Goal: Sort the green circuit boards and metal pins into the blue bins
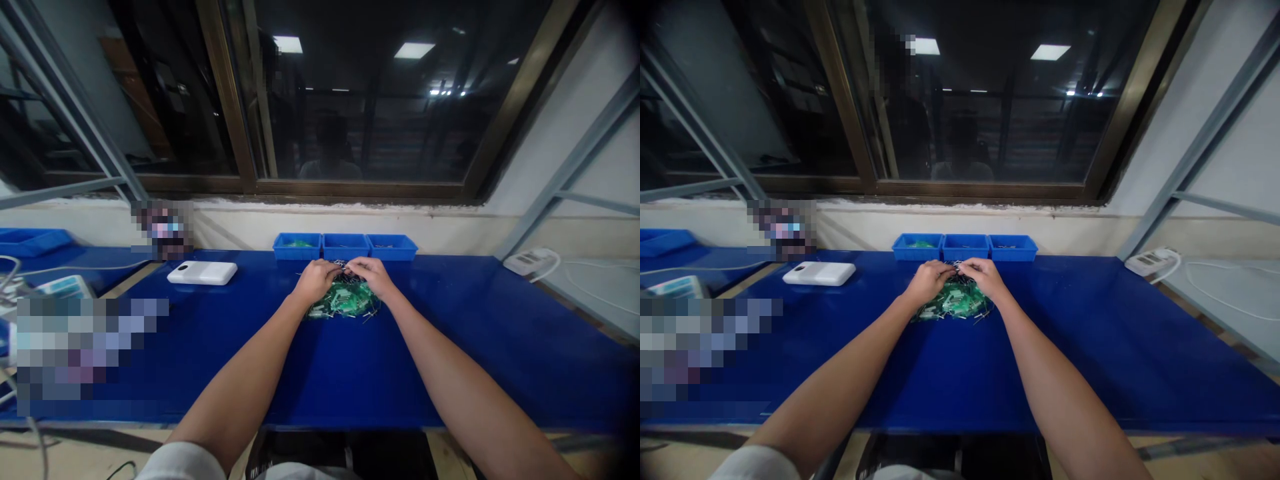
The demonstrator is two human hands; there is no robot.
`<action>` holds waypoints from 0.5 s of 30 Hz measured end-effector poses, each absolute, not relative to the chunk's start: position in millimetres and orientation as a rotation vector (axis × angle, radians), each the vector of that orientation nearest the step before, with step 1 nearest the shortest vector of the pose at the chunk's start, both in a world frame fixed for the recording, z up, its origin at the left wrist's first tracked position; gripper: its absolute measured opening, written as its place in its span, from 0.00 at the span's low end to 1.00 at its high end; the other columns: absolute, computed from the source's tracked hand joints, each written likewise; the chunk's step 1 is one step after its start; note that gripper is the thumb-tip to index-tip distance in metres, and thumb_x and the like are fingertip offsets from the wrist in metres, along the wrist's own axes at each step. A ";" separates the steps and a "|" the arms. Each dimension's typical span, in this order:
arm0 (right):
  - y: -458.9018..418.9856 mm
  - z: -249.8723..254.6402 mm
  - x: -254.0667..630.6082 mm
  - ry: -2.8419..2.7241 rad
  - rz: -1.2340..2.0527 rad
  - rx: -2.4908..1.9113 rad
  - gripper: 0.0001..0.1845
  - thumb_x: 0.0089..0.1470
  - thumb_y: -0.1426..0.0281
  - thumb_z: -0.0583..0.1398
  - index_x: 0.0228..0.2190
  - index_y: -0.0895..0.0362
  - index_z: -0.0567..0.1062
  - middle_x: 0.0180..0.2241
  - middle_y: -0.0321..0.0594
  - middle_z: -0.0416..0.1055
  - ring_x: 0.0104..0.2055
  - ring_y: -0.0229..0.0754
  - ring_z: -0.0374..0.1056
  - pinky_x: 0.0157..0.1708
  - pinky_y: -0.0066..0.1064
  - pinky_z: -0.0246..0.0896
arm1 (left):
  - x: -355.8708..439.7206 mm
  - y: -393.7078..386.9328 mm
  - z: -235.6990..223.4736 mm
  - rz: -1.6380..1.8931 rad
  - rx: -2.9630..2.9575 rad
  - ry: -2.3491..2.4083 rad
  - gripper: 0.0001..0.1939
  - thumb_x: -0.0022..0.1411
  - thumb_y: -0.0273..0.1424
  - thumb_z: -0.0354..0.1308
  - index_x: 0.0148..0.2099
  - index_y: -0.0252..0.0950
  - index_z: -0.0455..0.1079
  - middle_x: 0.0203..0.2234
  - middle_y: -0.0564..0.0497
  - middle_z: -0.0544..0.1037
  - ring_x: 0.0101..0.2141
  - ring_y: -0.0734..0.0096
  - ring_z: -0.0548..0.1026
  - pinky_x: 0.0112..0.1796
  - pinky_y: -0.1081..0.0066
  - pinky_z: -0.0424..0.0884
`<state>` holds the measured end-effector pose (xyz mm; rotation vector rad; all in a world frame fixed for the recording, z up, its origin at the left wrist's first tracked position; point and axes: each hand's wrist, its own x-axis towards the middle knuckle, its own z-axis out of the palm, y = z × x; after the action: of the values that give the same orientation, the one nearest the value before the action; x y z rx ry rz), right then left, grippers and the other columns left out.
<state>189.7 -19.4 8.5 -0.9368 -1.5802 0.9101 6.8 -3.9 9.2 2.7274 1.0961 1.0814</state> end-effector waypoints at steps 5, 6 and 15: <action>-18.3 9.4 194.8 -1.549 0.914 -0.918 0.15 0.47 0.58 0.60 0.27 0.57 0.79 0.27 0.39 0.76 0.29 0.41 0.67 0.29 0.30 0.59 | 5.7 -3.4 8.6 1.121 2.614 1.069 0.12 0.62 0.34 0.53 0.47 0.38 0.72 0.39 0.49 0.78 0.39 0.68 0.74 0.41 0.70 0.68; -17.6 9.4 196.2 -1.538 0.887 -0.926 0.15 0.47 0.58 0.60 0.26 0.57 0.79 0.26 0.39 0.76 0.29 0.41 0.67 0.30 0.31 0.59 | 4.7 -2.7 8.5 1.149 2.597 1.097 0.16 0.61 0.35 0.54 0.50 0.38 0.69 0.42 0.48 0.77 0.41 0.67 0.73 0.43 0.69 0.67; -9.1 2.3 227.6 -1.585 0.412 -1.192 0.16 0.49 0.57 0.58 0.30 0.56 0.78 0.33 0.40 0.76 0.36 0.44 0.68 0.40 0.35 0.59 | -18.4 8.2 8.2 1.331 2.268 1.902 0.12 0.63 0.34 0.50 0.34 0.38 0.74 0.38 0.47 0.76 0.49 0.57 0.66 0.49 0.53 0.54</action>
<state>227.6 -9.1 2.3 -1.1922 -1.5854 0.4118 -18.4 8.2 8.2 2.2675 1.9023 1.3310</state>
